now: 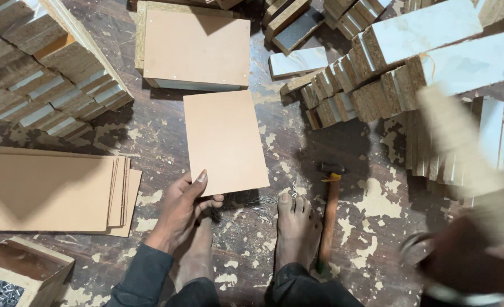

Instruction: The person sits on the floor of a workshop and hammers nails to attach cardboard sheets to the sides of small wooden boxes. They pick nails from a tray, position a cardboard panel against a box, and drive nails in with a hammer, setting finished boxes aside and repeating with more boxes.

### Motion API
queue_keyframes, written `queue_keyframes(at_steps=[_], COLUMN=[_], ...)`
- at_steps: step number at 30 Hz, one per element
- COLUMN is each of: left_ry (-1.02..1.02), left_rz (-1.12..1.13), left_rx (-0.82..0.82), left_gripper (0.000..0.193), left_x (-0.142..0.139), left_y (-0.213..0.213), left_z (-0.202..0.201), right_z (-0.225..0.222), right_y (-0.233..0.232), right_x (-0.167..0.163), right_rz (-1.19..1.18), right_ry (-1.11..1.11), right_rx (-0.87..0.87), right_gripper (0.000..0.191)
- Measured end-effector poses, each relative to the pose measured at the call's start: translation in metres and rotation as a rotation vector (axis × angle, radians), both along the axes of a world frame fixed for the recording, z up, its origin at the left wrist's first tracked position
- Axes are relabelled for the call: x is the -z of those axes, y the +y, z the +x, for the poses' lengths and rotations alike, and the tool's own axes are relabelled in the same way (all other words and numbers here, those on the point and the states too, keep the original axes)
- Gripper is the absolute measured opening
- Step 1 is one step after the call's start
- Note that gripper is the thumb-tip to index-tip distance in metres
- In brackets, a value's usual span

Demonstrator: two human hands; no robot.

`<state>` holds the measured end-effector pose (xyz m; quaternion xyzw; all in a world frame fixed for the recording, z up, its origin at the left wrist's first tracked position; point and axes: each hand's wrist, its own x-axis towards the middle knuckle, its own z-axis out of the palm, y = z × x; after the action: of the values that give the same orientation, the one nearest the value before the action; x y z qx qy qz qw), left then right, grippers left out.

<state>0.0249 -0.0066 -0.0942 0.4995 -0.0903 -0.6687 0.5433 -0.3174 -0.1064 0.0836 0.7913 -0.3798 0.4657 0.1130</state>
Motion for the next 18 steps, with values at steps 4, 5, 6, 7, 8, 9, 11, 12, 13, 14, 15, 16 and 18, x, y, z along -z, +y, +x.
queue_keyframes(at_steps=[4, 5, 6, 7, 8, 9, 11, 12, 13, 14, 15, 16, 18], left_ry=[0.034, 0.048, 0.060, 0.046, 0.034, 0.019, 0.039, 0.050, 0.050, 0.048, 0.043, 0.032, 0.024], left_rz=[-0.046, -0.058, -0.071, -0.088, -0.108, -0.134, -0.147, -0.156, -0.143, -0.130, -0.114, -0.124, -0.124], left_rx=[-0.041, -0.063, -0.091, -0.087, -0.075, -0.061, -0.110, -0.136, -0.150, -0.163, -0.175, -0.191, -0.207], left_gripper=[0.037, 0.037, 0.037, 0.038, 0.038, 0.038, 0.038, 0.038, 0.037, 0.036, 0.036, 0.034, 0.032], left_x=[0.002, 0.002, 0.002, 0.002, 0.003, 0.002, 0.001, 0.000, -0.002, -0.004, -0.006, -0.009, -0.014], left_y=[0.006, 0.007, 0.007, 0.007, 0.007, 0.006, 0.006, 0.006, 0.007, 0.007, 0.008, 0.008, 0.006], left_z=[0.000, 0.000, 0.001, 0.003, 0.006, 0.009, 0.016, 0.019, 0.021, 0.023, 0.024, 0.025, 0.026], right_z=[0.024, 0.034, 0.045, 0.055, 0.065, 0.075, 0.090, 0.094, 0.097, 0.098, 0.098, 0.096, 0.091], right_y=[0.021, 0.019, 0.015, 0.010, 0.008, 0.003, -0.007, -0.011, -0.014, -0.016, -0.018, -0.019, -0.018], right_x=[0.058, 0.074, 0.089, 0.102, 0.113, 0.123, 0.137, 0.141, 0.145, 0.147, 0.150, 0.152, 0.158], right_rz=[0.178, 0.248, 0.317, 0.374, 0.468, 0.555, 0.558, 0.582, 0.599, 0.614, 0.631, 0.650, 0.706], right_ry=[0.051, 0.106, 0.170, 0.232, 0.251, 0.268, 0.241, 0.246, 0.247, 0.244, 0.219, 0.195, 0.227], right_rx=[-0.138, -0.183, -0.226, -0.254, -0.261, -0.267, -0.316, -0.338, -0.362, -0.388, -0.389, -0.390, -0.370], right_gripper=[0.039, 0.038, 0.036, 0.040, 0.042, 0.046, 0.050, 0.052, 0.053, 0.055, 0.061, 0.066, 0.071])
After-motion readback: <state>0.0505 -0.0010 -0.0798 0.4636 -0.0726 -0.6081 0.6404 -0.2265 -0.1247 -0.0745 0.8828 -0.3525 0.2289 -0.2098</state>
